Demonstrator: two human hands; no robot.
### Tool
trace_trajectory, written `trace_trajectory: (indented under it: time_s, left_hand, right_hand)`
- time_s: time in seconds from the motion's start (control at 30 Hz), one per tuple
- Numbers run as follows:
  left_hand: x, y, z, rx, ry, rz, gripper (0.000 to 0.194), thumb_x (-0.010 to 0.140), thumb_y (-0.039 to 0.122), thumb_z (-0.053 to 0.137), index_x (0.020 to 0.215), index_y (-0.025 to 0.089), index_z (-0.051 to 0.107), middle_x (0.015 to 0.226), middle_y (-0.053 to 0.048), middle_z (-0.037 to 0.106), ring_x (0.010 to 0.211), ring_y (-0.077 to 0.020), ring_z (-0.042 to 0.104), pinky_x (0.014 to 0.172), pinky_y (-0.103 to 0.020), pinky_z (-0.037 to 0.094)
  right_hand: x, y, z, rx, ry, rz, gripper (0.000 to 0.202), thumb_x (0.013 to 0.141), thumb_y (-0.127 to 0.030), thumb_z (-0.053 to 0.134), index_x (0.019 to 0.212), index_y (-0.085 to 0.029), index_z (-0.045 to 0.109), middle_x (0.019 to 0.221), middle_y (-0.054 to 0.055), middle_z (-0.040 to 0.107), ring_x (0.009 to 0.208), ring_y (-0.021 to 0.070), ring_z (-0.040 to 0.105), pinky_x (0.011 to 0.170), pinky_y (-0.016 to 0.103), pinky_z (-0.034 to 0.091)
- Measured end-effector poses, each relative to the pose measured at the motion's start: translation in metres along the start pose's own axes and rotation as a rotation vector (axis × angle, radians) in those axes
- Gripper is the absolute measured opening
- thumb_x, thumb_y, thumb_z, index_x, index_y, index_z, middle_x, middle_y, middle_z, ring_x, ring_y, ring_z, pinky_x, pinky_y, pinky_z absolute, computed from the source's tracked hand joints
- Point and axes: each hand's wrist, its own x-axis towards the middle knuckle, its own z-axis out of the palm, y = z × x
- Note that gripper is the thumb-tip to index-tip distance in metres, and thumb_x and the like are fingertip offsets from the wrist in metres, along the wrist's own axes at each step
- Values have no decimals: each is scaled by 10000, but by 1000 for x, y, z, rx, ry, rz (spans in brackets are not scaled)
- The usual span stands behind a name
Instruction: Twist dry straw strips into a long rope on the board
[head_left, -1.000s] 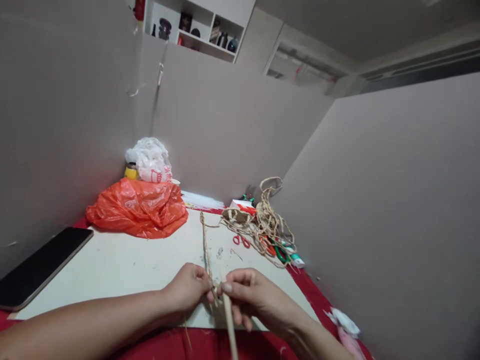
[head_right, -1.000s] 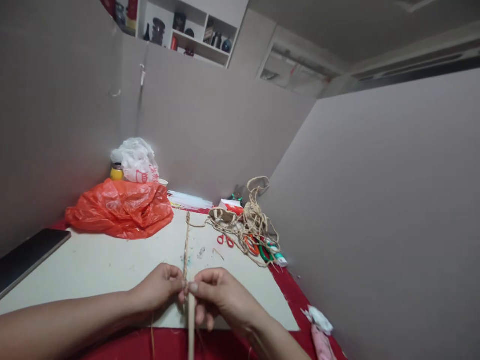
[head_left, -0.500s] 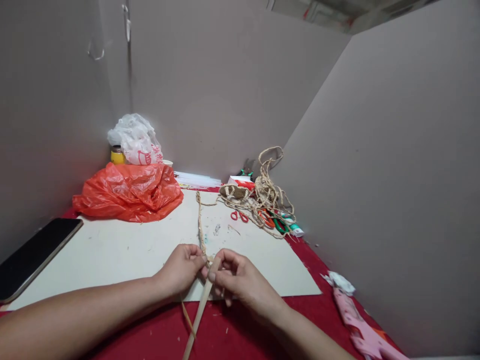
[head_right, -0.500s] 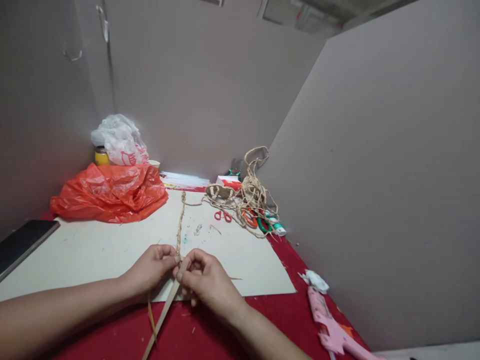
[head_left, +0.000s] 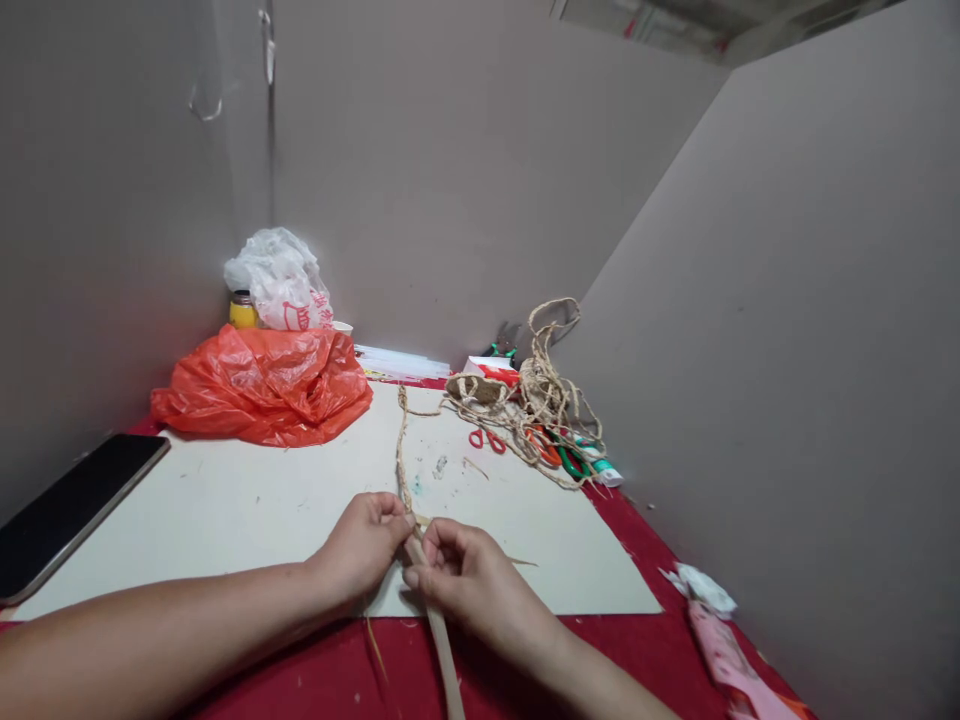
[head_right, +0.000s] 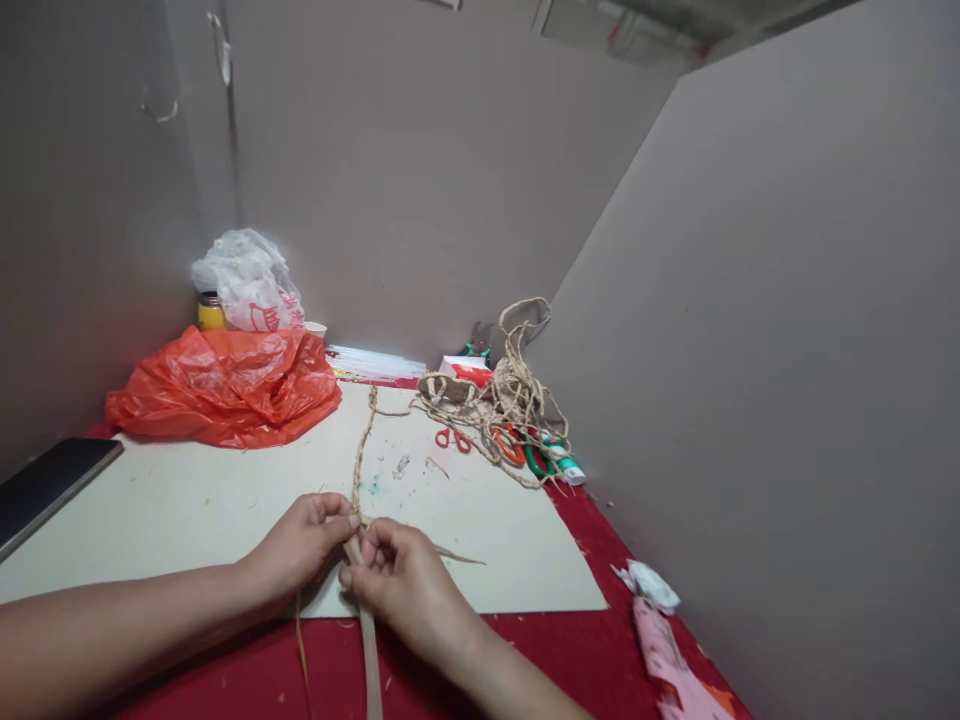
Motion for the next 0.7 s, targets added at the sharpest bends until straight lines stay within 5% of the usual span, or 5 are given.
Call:
trace_trajectory:
  time_s: [0.13, 0.3, 0.53, 0.7]
  left_hand:
    - [-2, 1, 0, -5, -29, 0, 218, 677, 359, 559, 605, 164, 492, 520, 2, 575, 498, -115, 489, 545, -245, 369]
    - [-4, 4, 1, 4, -17, -29, 201, 674, 345, 553, 608, 166, 492, 499, 21, 556, 450, -97, 456, 513, -233, 349]
    - [0, -1, 0, -28, -29, -45, 263, 652, 401, 604, 612, 170, 484, 507, 21, 543, 464, -115, 496, 518, -236, 354]
    - [2, -5, 0, -29, -19, -35, 246, 677, 386, 592, 635, 167, 489, 495, 31, 522, 455, -117, 496, 487, -224, 329]
  right_hand:
    - [-5, -10, -6, 122, -133, 152, 321, 614, -305, 729, 782, -163, 494, 567, -52, 525, 448, 91, 527, 360, 158, 363]
    - [-6, -14, -18, 260, -163, 195, 355, 562, -265, 776, 812, -110, 579, 664, 31, 631, 601, 141, 638, 461, 176, 468]
    - [5, -8, -12, 134, 69, 64, 415, 612, -361, 741, 878, -181, 478, 590, -53, 591, 420, 81, 524, 383, 164, 388]
    - [2, -14, -10, 52, -22, 51, 388, 675, -335, 676, 964, -208, 451, 535, -99, 488, 428, 84, 489, 404, 171, 362]
